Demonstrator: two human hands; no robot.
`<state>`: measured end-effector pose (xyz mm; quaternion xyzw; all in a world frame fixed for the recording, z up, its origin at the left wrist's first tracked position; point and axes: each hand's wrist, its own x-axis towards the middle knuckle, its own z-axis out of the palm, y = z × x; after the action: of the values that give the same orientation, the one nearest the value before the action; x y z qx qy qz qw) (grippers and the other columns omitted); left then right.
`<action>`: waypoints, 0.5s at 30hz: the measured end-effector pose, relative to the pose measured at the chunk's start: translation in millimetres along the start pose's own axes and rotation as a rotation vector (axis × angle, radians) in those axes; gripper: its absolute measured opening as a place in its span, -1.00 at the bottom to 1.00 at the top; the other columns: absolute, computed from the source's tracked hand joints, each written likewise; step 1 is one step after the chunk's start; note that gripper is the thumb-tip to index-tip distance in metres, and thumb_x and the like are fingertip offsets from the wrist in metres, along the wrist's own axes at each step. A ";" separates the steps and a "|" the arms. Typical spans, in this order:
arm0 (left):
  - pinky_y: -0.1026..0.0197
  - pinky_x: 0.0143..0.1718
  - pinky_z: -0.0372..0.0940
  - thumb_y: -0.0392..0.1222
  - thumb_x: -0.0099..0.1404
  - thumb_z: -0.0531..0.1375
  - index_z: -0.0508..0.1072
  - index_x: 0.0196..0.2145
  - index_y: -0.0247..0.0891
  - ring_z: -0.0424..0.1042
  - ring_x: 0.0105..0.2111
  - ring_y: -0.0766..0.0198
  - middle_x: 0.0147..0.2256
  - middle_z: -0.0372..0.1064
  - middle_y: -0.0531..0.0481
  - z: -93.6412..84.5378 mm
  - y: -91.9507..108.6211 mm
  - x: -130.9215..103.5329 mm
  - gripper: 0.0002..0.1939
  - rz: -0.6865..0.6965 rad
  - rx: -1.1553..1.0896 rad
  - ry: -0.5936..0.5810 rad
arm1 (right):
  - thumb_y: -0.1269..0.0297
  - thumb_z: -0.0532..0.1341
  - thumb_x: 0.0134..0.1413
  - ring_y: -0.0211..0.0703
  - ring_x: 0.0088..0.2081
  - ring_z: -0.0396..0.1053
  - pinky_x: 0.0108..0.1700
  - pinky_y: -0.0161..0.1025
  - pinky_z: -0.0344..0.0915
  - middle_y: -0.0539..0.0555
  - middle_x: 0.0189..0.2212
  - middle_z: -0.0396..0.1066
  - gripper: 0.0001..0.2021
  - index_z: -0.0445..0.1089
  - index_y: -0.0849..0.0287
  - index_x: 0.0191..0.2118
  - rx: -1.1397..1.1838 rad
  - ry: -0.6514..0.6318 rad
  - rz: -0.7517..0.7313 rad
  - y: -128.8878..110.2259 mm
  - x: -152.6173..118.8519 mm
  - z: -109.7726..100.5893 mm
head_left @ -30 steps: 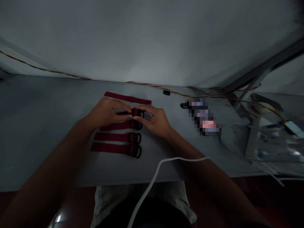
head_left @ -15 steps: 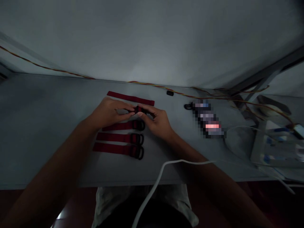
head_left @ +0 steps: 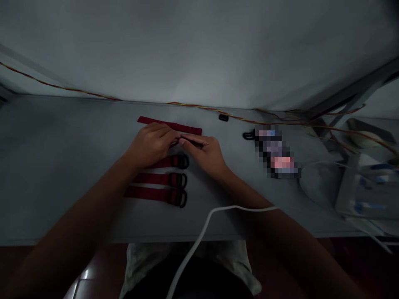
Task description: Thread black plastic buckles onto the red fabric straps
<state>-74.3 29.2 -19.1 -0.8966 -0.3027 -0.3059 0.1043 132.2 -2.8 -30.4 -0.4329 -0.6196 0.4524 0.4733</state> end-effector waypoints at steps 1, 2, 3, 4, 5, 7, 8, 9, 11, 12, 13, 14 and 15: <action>0.11 -0.17 0.45 -0.24 0.50 0.09 0.57 -0.22 -0.23 0.59 -0.27 0.13 -0.34 0.60 -0.09 0.0 -0.4 0.2 -0.75 0.006 0.000 -0.012 | 0.06 0.39 0.21 0.03 0.08 0.60 0.27 0.03 0.44 -0.08 -0.04 0.67 -0.78 0.69 -0.09 -0.07 -0.003 0.008 0.001 -0.3 -0.8 0.6; 0.11 -0.18 0.45 -0.23 0.50 0.08 0.57 -0.22 -0.22 0.58 -0.27 0.13 -0.34 0.59 -0.08 -0.2 -0.8 0.2 -0.75 0.010 -0.004 -0.020 | 0.06 0.39 0.21 0.03 0.08 0.60 0.27 0.05 0.44 -0.09 -0.04 0.66 -0.78 0.68 -0.11 -0.07 0.000 0.015 0.001 -0.6 -1.5 1.2; 0.10 -0.18 0.44 -0.23 0.51 0.08 0.57 -0.22 -0.21 0.57 -0.28 0.13 -0.34 0.59 -0.07 -0.4 -1.3 0.0 -0.75 0.012 -0.010 -0.025 | 0.06 0.40 0.20 0.03 0.08 0.60 0.27 0.06 0.44 -0.09 -0.04 0.66 -0.79 0.68 -0.11 -0.07 0.007 0.021 -0.001 -0.8 -2.1 2.0; 0.10 -0.18 0.44 -0.22 0.51 0.08 0.56 -0.22 -0.21 0.57 -0.28 0.13 -0.34 0.59 -0.07 -0.8 -1.8 -0.3 -0.75 0.012 -0.016 -0.030 | 0.07 0.40 0.20 0.03 0.08 0.60 0.28 0.07 0.44 -0.10 -0.03 0.66 -0.79 0.68 -0.12 -0.07 0.016 0.023 -0.003 -1.0 -2.6 2.8; 0.09 -0.18 0.44 -0.22 0.51 0.07 0.56 -0.21 -0.21 0.56 -0.28 0.13 -0.33 0.59 -0.07 -1.3 -2.3 -0.6 -0.75 0.011 -0.023 -0.034 | 0.08 0.40 0.21 0.02 0.08 0.60 0.29 0.06 0.43 -0.10 -0.03 0.66 -0.79 0.68 -0.13 -0.06 0.022 0.023 -0.007 -1.2 -3.0 3.5; 0.08 -0.17 0.44 -0.23 0.51 0.06 0.55 -0.21 -0.20 0.56 -0.27 0.13 -0.33 0.58 -0.07 -2.2 -3.3 -1.1 -0.74 0.007 -0.042 -0.038 | 0.10 0.40 0.21 0.02 0.08 0.60 0.28 0.06 0.44 -0.09 -0.03 0.66 -0.79 0.68 -0.13 -0.06 0.023 0.032 -0.009 -1.5 -3.6 4.8; 0.08 -0.17 0.45 -0.24 0.50 0.06 0.55 -0.21 -0.20 0.55 -0.27 0.12 -0.34 0.58 -0.08 -2.6 -3.8 -1.4 -0.74 0.006 -0.051 -0.039 | 0.10 0.40 0.21 0.02 0.07 0.61 0.27 0.06 0.44 -0.08 -0.03 0.66 -0.79 0.68 -0.12 -0.06 0.013 0.039 -0.005 -1.6 -3.9 5.3; 0.08 -0.17 0.45 -0.24 0.50 0.06 0.55 -0.22 -0.20 0.55 -0.28 0.12 -0.34 0.57 -0.08 -2.8 -4.2 -1.7 -0.75 0.009 -0.058 -0.039 | 0.10 0.40 0.21 0.02 0.06 0.61 0.27 0.07 0.45 -0.07 -0.03 0.66 -0.79 0.68 -0.12 -0.06 -0.002 0.043 -0.001 -1.5 -4.1 5.6; 0.08 -0.18 0.45 -0.25 0.49 0.07 0.54 -0.25 -0.20 0.55 -0.29 0.12 -0.37 0.55 -0.07 -2.9 -4.7 -2.3 -0.76 0.019 -0.055 -0.035 | 0.08 0.39 0.23 0.02 0.07 0.61 0.26 0.07 0.45 -0.07 -0.01 0.65 -0.79 0.67 -0.13 -0.04 -0.028 0.036 0.001 -0.8 -4.4 5.5; 0.08 -0.19 0.45 -0.26 0.48 0.08 0.53 -0.26 -0.20 0.54 -0.31 0.13 -0.37 0.55 -0.07 -2.7 -4.8 -2.7 -0.76 0.029 -0.048 -0.030 | 0.07 0.38 0.24 0.02 0.08 0.60 0.25 0.07 0.45 -0.07 -0.01 0.65 -0.78 0.67 -0.13 -0.03 -0.039 0.027 -0.002 0.0 -4.2 5.0; 0.08 -0.19 0.45 -0.27 0.48 0.08 0.53 -0.27 -0.21 0.54 -0.31 0.13 -0.37 0.55 -0.07 -2.4 -4.8 -3.2 -0.77 0.036 -0.042 -0.025 | 0.06 0.37 0.25 0.02 0.08 0.60 0.25 0.06 0.46 -0.06 0.00 0.65 -0.77 0.67 -0.13 -0.02 -0.049 0.016 -0.008 1.0 -3.9 4.3; 0.09 -0.20 0.45 -0.28 0.47 0.09 0.53 -0.26 -0.21 0.54 -0.31 0.12 -0.37 0.55 -0.07 -2.0 -5.0 -3.8 -0.78 0.040 -0.040 -0.018 | 0.05 0.37 0.25 0.01 0.08 0.60 0.24 0.05 0.46 -0.05 -0.01 0.65 -0.76 0.66 -0.12 -0.01 -0.061 0.003 -0.017 2.2 -3.2 3.3; 0.09 -0.19 0.45 -0.28 0.47 0.10 0.53 -0.25 -0.21 0.55 -0.31 0.12 -0.36 0.56 -0.07 -1.7 -5.3 -4.5 -0.79 0.041 -0.046 -0.014 | 0.05 0.36 0.26 0.01 0.07 0.60 0.23 0.04 0.47 -0.04 -0.01 0.66 -0.75 0.66 -0.10 -0.01 -0.076 -0.008 -0.029 3.5 -2.2 2.2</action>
<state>-81.1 30.6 -20.5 -0.9070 -0.2780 -0.3041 0.0878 130.8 -4.5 -34.5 -0.4397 -0.6446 0.4231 0.4606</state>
